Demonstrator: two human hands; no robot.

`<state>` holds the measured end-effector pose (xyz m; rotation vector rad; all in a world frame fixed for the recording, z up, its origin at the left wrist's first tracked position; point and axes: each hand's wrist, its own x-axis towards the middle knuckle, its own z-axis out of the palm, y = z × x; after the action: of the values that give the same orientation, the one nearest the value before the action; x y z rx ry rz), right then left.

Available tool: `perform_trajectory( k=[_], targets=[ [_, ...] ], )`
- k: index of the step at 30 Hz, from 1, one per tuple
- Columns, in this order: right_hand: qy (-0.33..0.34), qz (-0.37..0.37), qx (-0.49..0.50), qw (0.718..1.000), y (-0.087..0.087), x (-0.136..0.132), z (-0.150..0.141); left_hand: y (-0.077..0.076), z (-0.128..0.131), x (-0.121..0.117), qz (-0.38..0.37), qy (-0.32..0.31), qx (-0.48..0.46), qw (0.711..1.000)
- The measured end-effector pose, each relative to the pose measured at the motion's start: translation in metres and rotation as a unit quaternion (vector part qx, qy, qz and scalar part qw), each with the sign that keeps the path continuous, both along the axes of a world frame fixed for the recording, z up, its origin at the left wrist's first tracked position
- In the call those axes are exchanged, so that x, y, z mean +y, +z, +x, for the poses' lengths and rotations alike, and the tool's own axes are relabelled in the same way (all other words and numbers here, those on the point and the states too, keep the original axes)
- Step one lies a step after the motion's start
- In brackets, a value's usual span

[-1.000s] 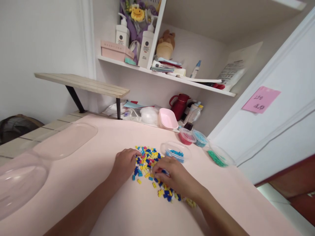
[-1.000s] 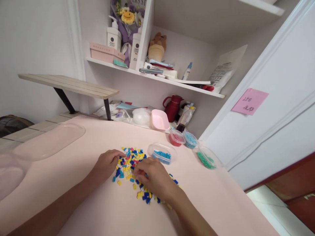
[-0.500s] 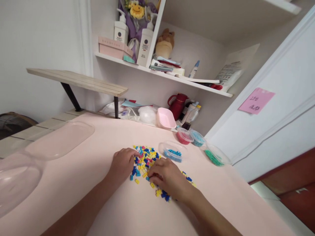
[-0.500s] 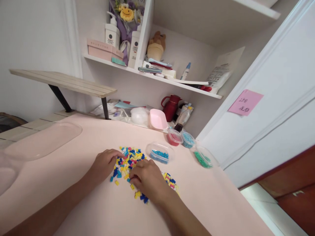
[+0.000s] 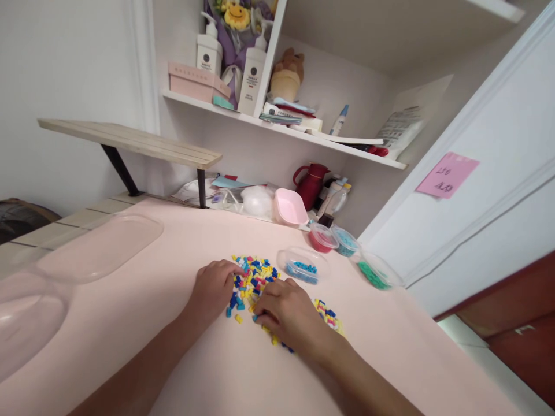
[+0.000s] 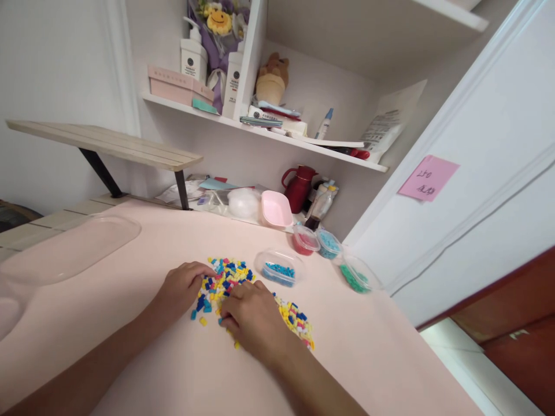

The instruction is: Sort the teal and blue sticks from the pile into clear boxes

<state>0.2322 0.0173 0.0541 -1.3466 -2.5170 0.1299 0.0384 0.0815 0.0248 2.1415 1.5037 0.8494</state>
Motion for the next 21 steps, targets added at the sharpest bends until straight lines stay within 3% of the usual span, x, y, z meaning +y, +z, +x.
perform_trajectory(
  k=[4, 8, 10, 13, 17, 21],
  targets=[
    [-0.022, 0.02, 0.093, 0.995, 0.016, 0.007, 0.021, 0.001, -0.001, 0.001, -0.011, -0.005, 0.011, 1.0],
    [-0.151, 0.123, 0.203, 0.96, 0.023, 0.021, 0.063, 0.001, -0.002, 0.003, -0.009, -0.007, 0.008, 1.0],
    [-0.21, 0.175, 0.204, 0.94, 0.02, 0.027, 0.081, -0.001, -0.002, 0.004, -0.008, -0.008, 0.001, 1.0],
    [-0.241, 0.213, 0.177, 0.93, 0.015, 0.031, 0.094, -0.002, -0.001, 0.004, -0.007, -0.009, -0.016, 1.0],
    [-0.194, 0.212, 0.189, 0.939, 0.019, 0.024, 0.079, -0.001, 0.0, 0.002, -0.015, 0.007, -0.068, 0.998],
    [-0.039, 0.13, 0.184, 0.974, 0.029, 0.004, 0.039, 0.0, 0.001, 0.002, -0.067, 0.029, -0.196, 0.978]
  ],
)
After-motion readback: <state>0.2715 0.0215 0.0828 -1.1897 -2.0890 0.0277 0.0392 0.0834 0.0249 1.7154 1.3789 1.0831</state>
